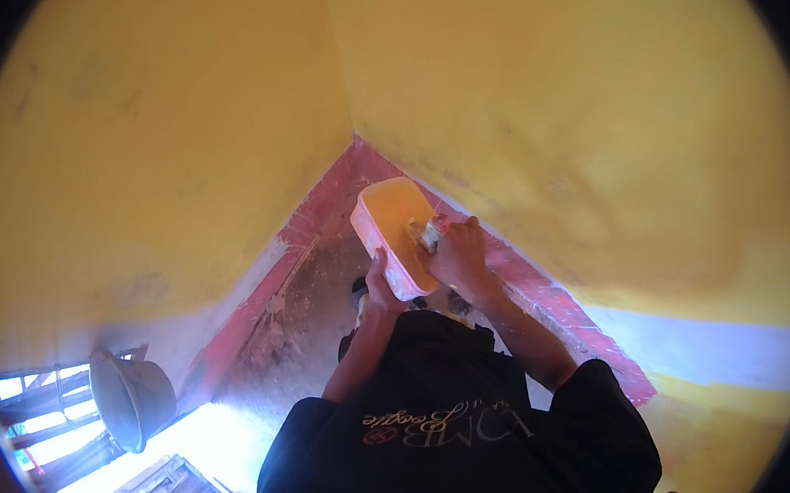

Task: The person paints a yellow wall using a large brush and paint from a yellow container.

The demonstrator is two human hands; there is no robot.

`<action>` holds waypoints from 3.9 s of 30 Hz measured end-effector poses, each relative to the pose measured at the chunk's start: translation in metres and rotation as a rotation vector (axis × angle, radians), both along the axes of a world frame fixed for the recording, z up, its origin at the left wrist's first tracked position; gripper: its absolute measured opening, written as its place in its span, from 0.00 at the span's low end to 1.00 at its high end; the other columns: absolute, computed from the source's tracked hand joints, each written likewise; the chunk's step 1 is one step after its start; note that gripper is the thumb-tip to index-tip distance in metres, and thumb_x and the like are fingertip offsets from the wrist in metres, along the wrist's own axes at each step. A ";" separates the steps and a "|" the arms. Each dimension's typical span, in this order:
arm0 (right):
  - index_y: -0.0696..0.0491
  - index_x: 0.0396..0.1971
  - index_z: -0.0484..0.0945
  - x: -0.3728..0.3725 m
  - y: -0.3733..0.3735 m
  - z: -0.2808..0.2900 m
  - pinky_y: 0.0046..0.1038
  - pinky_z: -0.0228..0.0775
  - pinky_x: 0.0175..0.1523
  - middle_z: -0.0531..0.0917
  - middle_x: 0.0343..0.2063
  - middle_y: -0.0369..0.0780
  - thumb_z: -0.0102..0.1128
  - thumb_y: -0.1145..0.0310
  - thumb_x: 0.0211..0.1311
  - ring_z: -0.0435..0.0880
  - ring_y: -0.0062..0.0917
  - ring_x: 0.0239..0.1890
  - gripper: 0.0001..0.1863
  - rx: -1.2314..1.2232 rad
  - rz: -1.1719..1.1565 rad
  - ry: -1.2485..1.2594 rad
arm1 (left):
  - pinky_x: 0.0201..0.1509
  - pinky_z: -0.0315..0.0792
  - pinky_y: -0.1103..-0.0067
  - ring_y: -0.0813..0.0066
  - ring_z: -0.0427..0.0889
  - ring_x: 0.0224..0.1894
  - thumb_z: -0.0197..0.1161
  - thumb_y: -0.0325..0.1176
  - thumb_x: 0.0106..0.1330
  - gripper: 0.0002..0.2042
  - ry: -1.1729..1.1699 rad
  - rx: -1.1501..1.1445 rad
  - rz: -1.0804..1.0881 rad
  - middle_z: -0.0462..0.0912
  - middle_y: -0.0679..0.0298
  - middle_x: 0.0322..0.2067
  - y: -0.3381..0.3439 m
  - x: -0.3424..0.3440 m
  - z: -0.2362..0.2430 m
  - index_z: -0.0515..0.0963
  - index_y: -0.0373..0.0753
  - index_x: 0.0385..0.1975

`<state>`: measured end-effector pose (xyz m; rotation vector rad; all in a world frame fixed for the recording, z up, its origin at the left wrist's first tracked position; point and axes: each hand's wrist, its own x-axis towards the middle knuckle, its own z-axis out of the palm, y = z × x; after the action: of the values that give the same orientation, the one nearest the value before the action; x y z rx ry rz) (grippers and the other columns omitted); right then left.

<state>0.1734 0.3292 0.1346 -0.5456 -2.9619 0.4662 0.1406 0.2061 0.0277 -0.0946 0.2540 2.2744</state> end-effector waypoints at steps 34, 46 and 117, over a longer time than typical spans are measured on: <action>0.54 0.30 0.79 -0.042 0.172 0.057 0.29 0.72 0.33 0.80 0.25 0.38 0.63 0.69 0.46 0.78 0.30 0.27 0.10 0.279 0.156 0.590 | 0.57 0.66 0.63 0.59 0.71 0.54 0.49 0.54 0.60 0.31 0.020 -0.014 0.001 0.69 0.57 0.53 0.002 0.007 -0.034 0.60 0.40 0.58; 0.52 0.37 0.77 -0.073 0.214 0.077 0.31 0.70 0.32 0.74 0.27 0.35 0.60 0.69 0.35 0.75 0.27 0.31 0.21 0.814 0.313 0.450 | 0.54 0.68 0.60 0.58 0.71 0.53 0.46 0.57 0.61 0.30 -0.015 -0.053 0.114 0.68 0.59 0.54 -0.047 0.029 -0.061 0.60 0.45 0.59; 0.51 0.30 0.78 -0.104 0.231 -0.094 0.33 0.69 0.41 0.76 0.28 0.35 0.56 0.78 0.36 0.75 0.30 0.36 0.15 0.730 0.260 0.219 | 0.50 0.71 0.67 0.61 0.74 0.49 0.55 0.56 0.54 0.33 -0.117 -0.355 0.086 0.72 0.59 0.49 -0.182 0.074 -0.128 0.63 0.40 0.56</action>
<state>0.0693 0.5599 0.0410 -0.0250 -2.7108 -0.5030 0.2145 0.0244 -0.1007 -0.4285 0.5989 2.2765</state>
